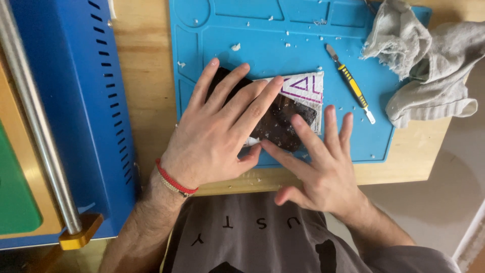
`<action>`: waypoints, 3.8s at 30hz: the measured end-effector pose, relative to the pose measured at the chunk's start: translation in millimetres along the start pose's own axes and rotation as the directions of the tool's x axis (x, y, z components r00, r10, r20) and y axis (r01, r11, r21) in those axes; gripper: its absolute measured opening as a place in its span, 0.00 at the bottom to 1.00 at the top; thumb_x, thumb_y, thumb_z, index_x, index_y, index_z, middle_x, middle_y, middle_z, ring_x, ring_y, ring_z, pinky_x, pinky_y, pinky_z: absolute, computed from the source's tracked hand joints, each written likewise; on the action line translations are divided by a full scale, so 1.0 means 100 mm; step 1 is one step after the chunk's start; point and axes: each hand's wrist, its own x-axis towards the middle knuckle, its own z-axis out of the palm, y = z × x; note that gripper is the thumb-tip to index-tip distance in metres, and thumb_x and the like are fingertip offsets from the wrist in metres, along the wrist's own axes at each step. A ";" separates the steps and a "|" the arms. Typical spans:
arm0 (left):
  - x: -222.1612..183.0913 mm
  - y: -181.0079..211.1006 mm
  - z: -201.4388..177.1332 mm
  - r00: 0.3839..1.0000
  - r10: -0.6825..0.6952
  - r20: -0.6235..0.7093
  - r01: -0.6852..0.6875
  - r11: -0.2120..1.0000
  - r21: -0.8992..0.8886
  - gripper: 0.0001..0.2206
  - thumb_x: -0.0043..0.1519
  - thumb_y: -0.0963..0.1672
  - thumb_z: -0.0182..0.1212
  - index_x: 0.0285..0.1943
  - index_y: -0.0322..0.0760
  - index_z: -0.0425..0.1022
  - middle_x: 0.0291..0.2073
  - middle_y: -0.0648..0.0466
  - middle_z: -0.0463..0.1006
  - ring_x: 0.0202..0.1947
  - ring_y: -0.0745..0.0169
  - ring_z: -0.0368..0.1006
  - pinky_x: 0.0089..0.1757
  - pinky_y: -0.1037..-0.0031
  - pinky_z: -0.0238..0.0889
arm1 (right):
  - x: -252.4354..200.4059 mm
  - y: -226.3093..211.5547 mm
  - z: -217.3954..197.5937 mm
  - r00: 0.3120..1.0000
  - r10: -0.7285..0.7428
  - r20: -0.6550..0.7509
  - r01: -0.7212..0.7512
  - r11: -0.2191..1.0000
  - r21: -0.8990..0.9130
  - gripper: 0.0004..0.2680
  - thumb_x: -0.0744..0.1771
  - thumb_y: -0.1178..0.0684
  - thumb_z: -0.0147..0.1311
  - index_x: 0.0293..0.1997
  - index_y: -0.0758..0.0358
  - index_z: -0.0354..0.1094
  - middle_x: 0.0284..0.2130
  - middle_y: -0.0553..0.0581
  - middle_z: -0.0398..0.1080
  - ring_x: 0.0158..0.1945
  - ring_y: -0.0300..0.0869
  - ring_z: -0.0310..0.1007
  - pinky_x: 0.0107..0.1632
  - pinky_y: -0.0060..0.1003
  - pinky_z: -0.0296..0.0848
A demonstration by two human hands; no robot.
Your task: Removing adhesive residue from a mobile phone LCD screen using a metal scraper and solvent on a repair mat.
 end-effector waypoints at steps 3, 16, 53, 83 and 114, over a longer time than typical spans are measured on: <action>-0.01 0.01 0.00 0.999 0.008 -0.031 -0.006 0.998 0.067 0.43 0.60 0.52 0.76 0.85 0.37 0.61 0.69 0.51 0.79 0.72 0.39 0.72 0.73 0.37 0.57 | -0.07 0.18 -0.07 0.975 0.078 -0.206 -0.050 0.989 0.139 0.35 0.72 0.19 0.26 0.71 0.51 0.78 0.82 0.69 0.44 0.87 0.66 0.29 0.87 0.74 0.28; -0.01 0.05 0.05 0.990 -0.021 -0.140 0.052 0.973 0.225 0.41 0.63 0.60 0.80 0.80 0.41 0.69 0.59 0.57 0.81 0.55 0.55 0.76 0.55 0.54 0.67 | -0.13 -0.02 0.02 0.984 0.170 -0.061 -0.167 0.984 0.057 0.37 0.70 0.16 0.20 0.77 0.43 0.72 0.84 0.65 0.39 0.85 0.79 0.25 0.84 0.82 0.30; 0.12 0.07 0.03 0.987 -0.067 -0.149 0.095 0.977 0.189 0.36 0.59 0.60 0.73 0.64 0.27 0.79 0.52 0.45 0.72 0.46 0.46 0.72 0.43 0.56 0.70 | 0.40 1.58 -0.53 0.941 0.156 -0.299 -0.230 0.945 -0.232 0.15 0.66 0.60 0.90 0.41 0.69 0.78 0.58 0.67 0.68 0.59 0.63 0.69 0.66 0.61 0.65; -0.04 0.47 -0.26 0.836 -0.544 0.072 0.538 0.838 0.093 0.14 0.71 0.46 0.70 0.56 0.40 0.68 0.52 0.53 0.72 0.31 0.54 0.79 0.23 0.65 0.69 | -0.07 0.57 -0.49 0.751 0.612 -0.248 -0.187 0.558 0.809 0.06 0.77 0.61 0.53 0.55 0.73 0.58 0.41 0.72 0.70 0.30 0.51 0.75 0.33 0.37 0.75; -0.53 0.49 -0.07 0.563 -0.582 -0.587 0.485 0.808 -0.335 0.20 0.56 0.26 0.52 0.45 0.35 0.81 0.43 0.43 0.61 0.38 0.54 0.64 0.37 0.69 0.62 | -0.57 0.64 0.21 0.544 0.719 -0.432 -0.069 0.552 0.831 0.09 0.81 0.51 0.46 0.53 0.69 0.59 0.39 0.64 0.59 0.29 0.51 0.57 0.38 0.45 0.62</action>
